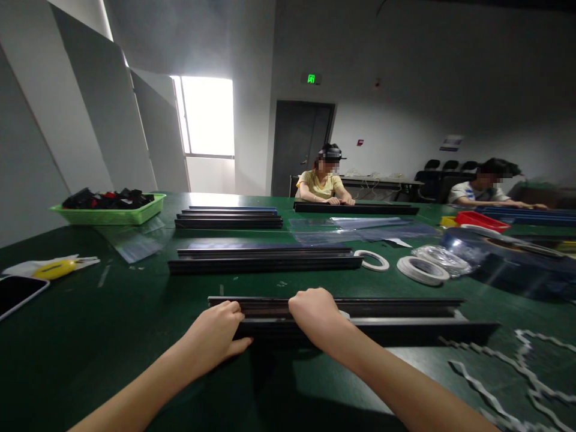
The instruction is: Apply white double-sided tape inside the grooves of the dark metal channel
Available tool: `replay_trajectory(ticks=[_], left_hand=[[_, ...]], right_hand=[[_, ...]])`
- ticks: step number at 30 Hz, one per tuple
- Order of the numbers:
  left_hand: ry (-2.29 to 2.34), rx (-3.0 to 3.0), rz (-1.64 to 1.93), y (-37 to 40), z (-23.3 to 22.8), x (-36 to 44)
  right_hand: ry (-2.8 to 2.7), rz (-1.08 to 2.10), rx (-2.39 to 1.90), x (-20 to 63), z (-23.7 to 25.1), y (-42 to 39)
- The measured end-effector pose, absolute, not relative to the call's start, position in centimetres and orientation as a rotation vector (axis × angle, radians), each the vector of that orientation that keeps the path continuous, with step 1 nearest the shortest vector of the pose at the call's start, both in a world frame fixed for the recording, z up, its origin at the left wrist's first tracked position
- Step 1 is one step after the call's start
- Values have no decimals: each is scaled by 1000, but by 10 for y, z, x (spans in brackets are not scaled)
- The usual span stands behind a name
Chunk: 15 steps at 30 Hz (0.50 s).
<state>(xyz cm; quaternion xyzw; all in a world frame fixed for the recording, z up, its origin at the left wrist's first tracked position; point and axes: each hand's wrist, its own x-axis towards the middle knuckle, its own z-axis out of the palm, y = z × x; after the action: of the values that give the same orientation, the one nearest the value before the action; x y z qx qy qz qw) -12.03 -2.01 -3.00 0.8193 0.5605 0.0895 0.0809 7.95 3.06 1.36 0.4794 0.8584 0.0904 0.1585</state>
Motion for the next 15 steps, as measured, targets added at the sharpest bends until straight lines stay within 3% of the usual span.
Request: replay_trajectory(ticks=[15], left_hand=[[1733,2225,194,-19,-25,-121]], right_hand=[[2471,275,1376,83,16,28]])
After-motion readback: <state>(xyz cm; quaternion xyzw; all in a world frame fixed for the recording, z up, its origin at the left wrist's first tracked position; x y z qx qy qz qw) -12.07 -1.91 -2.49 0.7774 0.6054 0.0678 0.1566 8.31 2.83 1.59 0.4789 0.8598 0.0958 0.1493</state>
